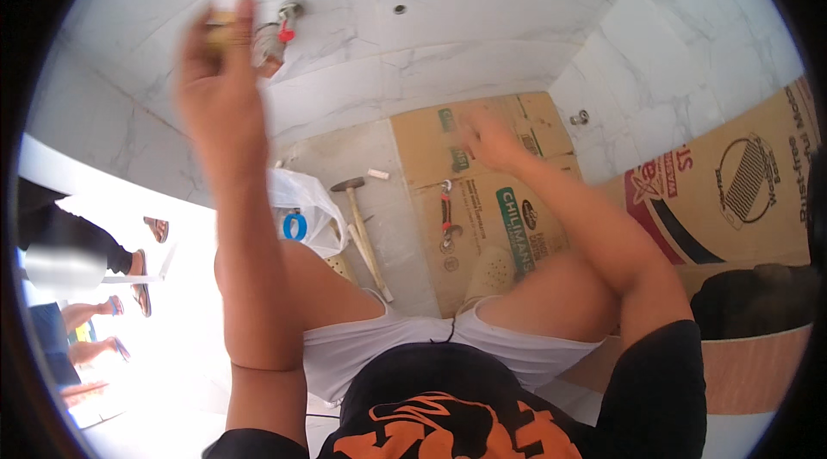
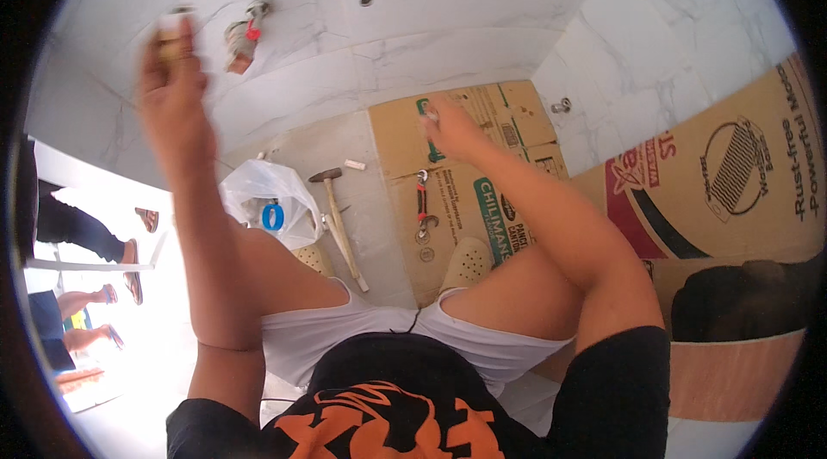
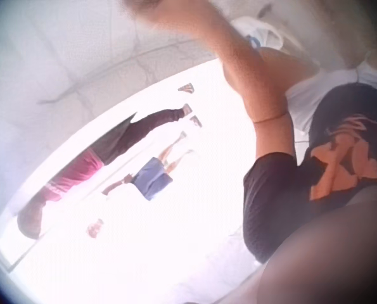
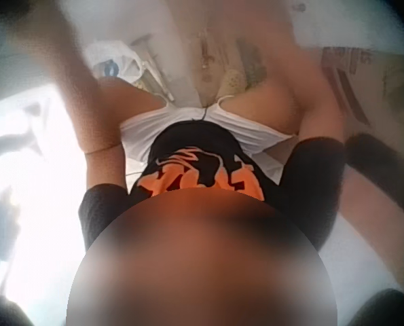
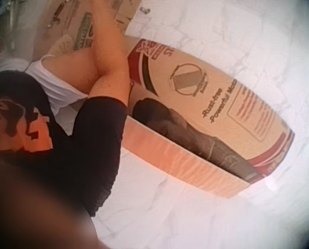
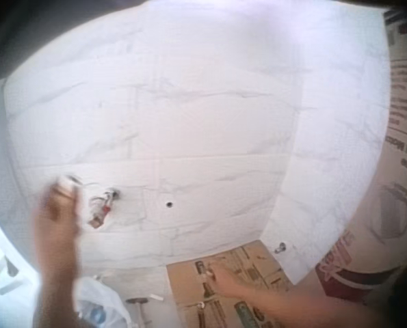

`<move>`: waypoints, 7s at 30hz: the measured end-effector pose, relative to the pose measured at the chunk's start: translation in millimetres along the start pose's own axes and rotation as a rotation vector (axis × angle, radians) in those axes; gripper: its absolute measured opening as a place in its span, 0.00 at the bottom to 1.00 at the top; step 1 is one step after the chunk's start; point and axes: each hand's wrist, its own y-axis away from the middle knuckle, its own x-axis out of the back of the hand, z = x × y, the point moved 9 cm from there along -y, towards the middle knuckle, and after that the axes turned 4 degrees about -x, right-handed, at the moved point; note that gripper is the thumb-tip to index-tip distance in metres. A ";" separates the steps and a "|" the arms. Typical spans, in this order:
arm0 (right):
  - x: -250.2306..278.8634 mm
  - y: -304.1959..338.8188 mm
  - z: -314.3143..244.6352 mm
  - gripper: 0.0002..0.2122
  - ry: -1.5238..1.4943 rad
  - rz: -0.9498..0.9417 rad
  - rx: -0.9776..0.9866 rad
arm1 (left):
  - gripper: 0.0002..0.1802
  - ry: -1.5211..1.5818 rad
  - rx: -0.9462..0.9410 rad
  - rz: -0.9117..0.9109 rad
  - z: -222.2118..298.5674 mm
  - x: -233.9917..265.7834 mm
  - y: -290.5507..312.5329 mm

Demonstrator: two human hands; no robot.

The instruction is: The person sits on the floor and wraps white thread seal tape around the threaded ends of brass faucet valves. They then use a wrench to tighten the valves onto wall pipes and handle various plumbing parts and tools.

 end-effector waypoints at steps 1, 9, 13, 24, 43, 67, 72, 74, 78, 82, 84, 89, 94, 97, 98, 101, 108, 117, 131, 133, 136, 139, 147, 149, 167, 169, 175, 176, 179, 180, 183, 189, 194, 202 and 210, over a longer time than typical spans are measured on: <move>-15.0 8.3 20.5 0.17 0.196 -0.041 -0.054 | 0.22 -0.093 -0.056 -0.129 -10.0 -17.8 6.1; -91.4 2.5 195.7 0.12 0.819 -0.680 -0.514 | 0.26 0.131 0.627 -0.509 -140.9 -85.0 113.2; -124.1 -35.7 161.8 0.10 0.825 -0.488 -0.318 | 0.22 0.014 0.505 -0.531 -134.5 -77.5 112.3; 33.7 -70.2 -140.6 0.14 -0.979 0.144 0.232 | 0.19 0.178 0.569 -0.522 -174.6 -89.6 87.3; 77.1 -40.8 -228.9 0.12 -0.380 0.354 0.689 | 0.14 -0.158 0.255 -0.163 -112.4 -68.4 59.3; 51.9 -142.8 -115.6 0.05 0.103 0.508 0.622 | 0.09 -0.906 0.369 -0.528 -86.6 -43.7 71.0; 55.3 -160.9 -125.0 0.05 0.114 0.691 0.659 | 0.08 -0.912 0.350 -0.565 -77.7 -54.5 72.6; 54.9 -165.3 -125.1 0.05 0.133 0.766 0.643 | 0.09 -0.912 0.365 -0.583 -78.2 -53.5 75.9; 49.8 -170.4 -120.2 0.05 0.123 0.793 0.652 | 0.09 -0.939 0.405 -0.560 -78.9 -45.4 82.7; 49.6 -170.3 -117.0 0.07 0.084 0.838 0.696 | 0.10 -0.952 0.446 -0.575 -76.7 -44.5 87.4; 49.0 -168.9 -118.7 0.09 0.087 0.881 0.728 | 0.11 -0.973 0.427 -0.613 -74.1 -48.6 88.5; 42.6 -165.4 -125.5 0.14 0.072 0.955 0.776 | 0.11 -0.940 0.480 -0.645 -77.5 -52.3 95.5; 39.0 -161.7 -119.6 0.11 -0.060 0.988 0.692 | 0.11 -0.938 0.401 -0.644 -75.3 -53.6 95.2; 36.2 -156.6 -113.1 0.09 -0.200 0.915 0.642 | 0.11 -0.923 0.416 -0.637 -75.1 -50.7 93.7; 34.6 -152.0 -111.8 0.09 -0.233 0.887 0.631 | 0.11 -0.916 0.418 -0.635 -74.8 -49.8 92.4; 21.5 -138.3 -110.8 0.09 -0.372 0.701 0.623 | 0.11 -0.882 0.463 -0.620 -75.3 -44.7 89.5; 15.7 -143.9 -89.9 0.12 -0.388 0.609 0.290 | 0.10 -0.870 0.479 -0.604 -70.6 -35.5 86.0; 31.9 -168.2 -100.3 0.14 -0.658 0.742 0.262 | 0.10 -0.844 0.462 -0.608 -68.0 -37.4 84.6; 35.2 -174.4 -99.3 0.08 -0.660 0.944 0.188 | 0.11 -0.857 0.458 -0.673 -67.1 -46.2 85.9; 29.0 -177.2 -84.5 0.07 -0.843 0.894 0.087 | 0.11 -0.871 0.443 -0.665 -67.0 -46.4 86.5; 18.0 -173.7 -68.4 0.07 -0.890 0.795 -0.009 | 0.11 -0.859 0.449 -0.633 -68.0 -45.9 87.6; 3.5 -163.0 -52.1 0.08 -0.876 0.689 -0.038 | 0.11 -0.880 0.460 -0.658 -72.3 -47.7 89.1; -46.8 -156.2 -46.2 0.13 0.084 0.120 -0.001 | 0.11 -0.905 0.459 -0.678 -76.9 -52.7 87.4; -52.1 -150.6 -42.2 0.13 0.117 0.028 -0.030 | 0.10 -0.896 0.402 -0.663 -74.0 -54.2 83.7; 57.2 -159.9 -165.8 0.06 0.905 0.283 1.168 | 0.11 -0.993 0.411 -0.798 -85.0 -65.7 101.8; 51.0 -162.3 -164.7 0.06 1.008 0.268 1.180 | 0.12 -0.980 0.402 -0.810 -86.5 -70.5 105.4; 38.4 -176.0 -163.2 0.06 1.080 0.212 1.265 | 0.12 -1.004 0.459 -0.921 -110.3 -80.3 108.1; 41.2 -177.0 -162.0 0.06 1.059 0.220 1.270 | 0.12 -0.975 0.444 -0.940 -115.2 -85.6 110.2; 44.8 -172.4 -158.0 0.05 0.975 0.226 1.341 | 0.12 -0.866 0.422 -0.914 -136.6 -96.0 118.6; 46.0 -170.9 -154.4 0.05 0.934 0.185 1.304 | 0.13 -0.827 0.430 -0.908 -144.5 -97.1 126.2; 53.9 -164.6 -148.7 0.07 0.741 0.114 1.155 | 0.14 -0.663 0.514 -0.878 -177.4 -92.1 143.3; 33.7 -112.9 -100.9 0.09 0.456 0.109 0.449 | 0.15 -0.349 0.569 -0.751 -246.3 -67.3 130.5; -3.5 -114.7 -119.1 0.08 0.228 0.259 0.093 | 0.18 -0.459 0.617 -0.695 -314.5 -67.5 109.7; -7.2 -184.9 -249.6 0.10 -0.099 0.687 0.310 | 0.21 -0.220 0.627 -1.046 -327.9 -137.9 161.2; 4.5 -162.3 -239.0 0.06 -0.259 0.613 0.270 | 0.25 0.066 0.387 -1.064 -306.4 -176.1 150.2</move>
